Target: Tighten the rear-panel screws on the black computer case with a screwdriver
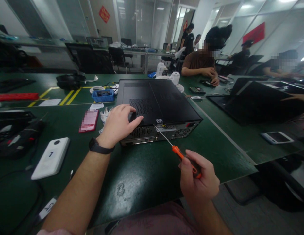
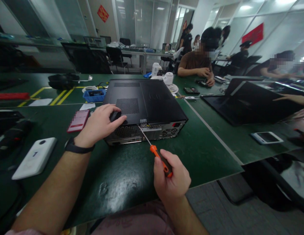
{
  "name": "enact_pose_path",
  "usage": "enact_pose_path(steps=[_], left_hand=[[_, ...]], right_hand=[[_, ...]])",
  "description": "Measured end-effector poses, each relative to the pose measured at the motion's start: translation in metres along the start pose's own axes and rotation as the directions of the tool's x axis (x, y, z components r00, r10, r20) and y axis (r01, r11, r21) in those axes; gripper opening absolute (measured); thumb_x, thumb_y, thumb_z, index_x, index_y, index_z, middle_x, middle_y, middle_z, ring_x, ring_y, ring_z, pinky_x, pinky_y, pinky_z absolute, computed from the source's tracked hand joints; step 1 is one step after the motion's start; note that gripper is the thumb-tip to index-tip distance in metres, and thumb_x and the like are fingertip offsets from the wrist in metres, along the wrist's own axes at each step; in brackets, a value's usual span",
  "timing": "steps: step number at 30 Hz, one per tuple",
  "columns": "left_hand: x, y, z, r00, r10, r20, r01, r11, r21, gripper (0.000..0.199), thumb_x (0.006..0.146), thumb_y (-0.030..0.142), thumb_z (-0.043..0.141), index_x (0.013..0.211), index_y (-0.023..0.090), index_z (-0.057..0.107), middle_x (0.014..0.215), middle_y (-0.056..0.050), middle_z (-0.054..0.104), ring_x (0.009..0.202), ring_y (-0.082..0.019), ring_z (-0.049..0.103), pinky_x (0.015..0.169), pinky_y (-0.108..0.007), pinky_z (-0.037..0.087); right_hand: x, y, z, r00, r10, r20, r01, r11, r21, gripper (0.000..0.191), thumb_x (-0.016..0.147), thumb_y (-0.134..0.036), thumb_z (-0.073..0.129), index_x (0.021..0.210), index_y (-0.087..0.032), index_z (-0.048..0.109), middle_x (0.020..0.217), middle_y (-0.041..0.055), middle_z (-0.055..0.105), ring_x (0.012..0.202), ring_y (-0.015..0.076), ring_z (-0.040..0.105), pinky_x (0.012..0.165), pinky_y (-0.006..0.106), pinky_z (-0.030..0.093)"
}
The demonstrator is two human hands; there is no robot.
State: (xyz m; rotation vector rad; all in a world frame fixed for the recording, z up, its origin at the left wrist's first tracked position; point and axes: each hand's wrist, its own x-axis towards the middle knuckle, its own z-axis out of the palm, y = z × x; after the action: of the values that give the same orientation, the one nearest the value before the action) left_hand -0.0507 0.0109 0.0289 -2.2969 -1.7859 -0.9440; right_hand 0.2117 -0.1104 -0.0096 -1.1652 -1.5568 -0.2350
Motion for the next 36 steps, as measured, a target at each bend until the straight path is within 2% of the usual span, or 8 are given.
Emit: enact_pose_path(steps=[4, 9, 13, 17, 24, 28, 32, 36], left_hand=[[0.001, -0.003, 0.002, 1.000, 0.003, 0.006, -0.003, 1.000, 0.007, 0.041, 0.095, 0.054, 0.060, 0.112, 0.018, 0.069, 0.122, -0.012, 0.071, 0.121, -0.032, 0.062, 0.109, -0.047, 0.047], [0.001, -0.003, 0.002, 1.000, 0.008, -0.011, -0.007, 1.000, 0.009, 0.040, 0.095, 0.054, 0.061, 0.112, 0.018, 0.069, 0.122, -0.012, 0.071, 0.121, -0.032, 0.062, 0.109, -0.047, 0.047], [0.000, -0.002, 0.002, 1.000, 0.022, -0.020, -0.022, 1.000, 0.013, 0.039, 0.095, 0.052, 0.061, 0.111, 0.017, 0.069, 0.121, -0.013, 0.071, 0.119, -0.032, 0.063, 0.108, -0.047, 0.047], [0.001, -0.003, 0.002, 0.999, 0.045, -0.024, -0.045, 0.999, 0.002, 0.039, 0.096, 0.051, 0.061, 0.110, 0.016, 0.069, 0.120, -0.014, 0.071, 0.117, -0.031, 0.064, 0.107, -0.047, 0.048], [-0.001, 0.002, -0.005, 0.996, 0.086, 0.015, -0.086, 0.996, 0.003, 0.031, 0.097, 0.049, 0.063, 0.107, 0.021, 0.070, 0.125, -0.011, 0.071, 0.123, -0.032, 0.063, 0.110, -0.054, 0.044], [-0.004, 0.013, -0.011, 0.988, 0.153, 0.020, -0.152, 0.987, -0.042, 0.023, 0.095, 0.043, 0.069, 0.102, 0.022, 0.072, 0.129, -0.011, 0.070, 0.124, -0.030, 0.064, 0.110, -0.054, 0.044], [-0.006, 0.022, -0.005, 0.960, 0.277, 0.041, -0.273, 0.959, -0.077, 0.017, 0.091, 0.034, 0.074, 0.105, 0.024, 0.073, 0.134, -0.010, 0.069, 0.126, -0.029, 0.063, 0.113, -0.053, 0.044], [-0.008, 0.029, 0.007, 0.940, 0.339, 0.030, -0.337, 0.939, -0.069, 0.017, 0.091, 0.026, 0.074, 0.107, 0.025, 0.073, 0.135, -0.007, 0.070, 0.129, -0.028, 0.062, 0.115, -0.054, 0.041]], right_hand=[[-0.001, 0.000, -0.001, 0.996, 0.005, 0.091, -0.006, 1.000, 0.014, 0.014, 0.097, -0.027, 0.059, 0.107, -0.022, 0.066, 0.085, 0.0014, 0.076, 0.064, 0.0143, 0.073, 0.059, 0.025, 0.058], [0.000, -0.007, -0.001, 0.998, -0.005, 0.068, 0.008, 0.999, -0.037, 0.018, 0.090, -0.025, 0.063, 0.107, -0.020, 0.065, 0.087, 0.0029, 0.076, 0.066, 0.0151, 0.074, 0.059, 0.025, 0.059], [-0.004, -0.005, -0.001, 0.996, 0.050, 0.075, -0.047, 0.998, -0.037, 0.013, 0.095, -0.028, 0.062, 0.106, -0.022, 0.067, 0.081, 0.0006, 0.076, 0.059, 0.0133, 0.072, 0.056, 0.023, 0.057], [-0.009, -0.001, -0.002, 0.985, 0.128, 0.117, -0.129, 0.992, -0.002, 0.018, 0.099, -0.032, 0.057, 0.111, -0.022, 0.066, 0.082, 0.0016, 0.077, 0.060, 0.0148, 0.073, 0.052, 0.023, 0.056], [-0.003, -0.005, -0.001, 0.995, -0.025, 0.092, 0.017, 0.997, 0.081, 0.023, 0.089, -0.019, 0.064, 0.112, -0.021, 0.063, 0.093, 0.0040, 0.075, 0.074, 0.0163, 0.075, 0.066, 0.027, 0.061], [-0.004, 0.000, 0.000, 0.996, 0.023, 0.085, -0.031, 0.995, 0.096, 0.017, 0.093, -0.019, 0.064, 0.110, -0.023, 0.066, 0.084, 0.0004, 0.076, 0.066, 0.0133, 0.073, 0.061, 0.024, 0.059], [-0.005, 0.002, -0.002, 0.988, 0.102, 0.113, -0.114, 0.989, 0.100, 0.015, 0.097, -0.028, 0.060, 0.110, -0.023, 0.066, 0.080, 0.0005, 0.074, 0.063, 0.0139, 0.073, 0.057, 0.024, 0.058], [-0.002, -0.002, -0.003, 0.991, 0.046, 0.125, -0.060, 0.992, 0.110, 0.019, 0.091, -0.024, 0.063, 0.111, -0.022, 0.064, 0.085, 0.0016, 0.073, 0.064, 0.0143, 0.073, 0.059, 0.025, 0.059]])
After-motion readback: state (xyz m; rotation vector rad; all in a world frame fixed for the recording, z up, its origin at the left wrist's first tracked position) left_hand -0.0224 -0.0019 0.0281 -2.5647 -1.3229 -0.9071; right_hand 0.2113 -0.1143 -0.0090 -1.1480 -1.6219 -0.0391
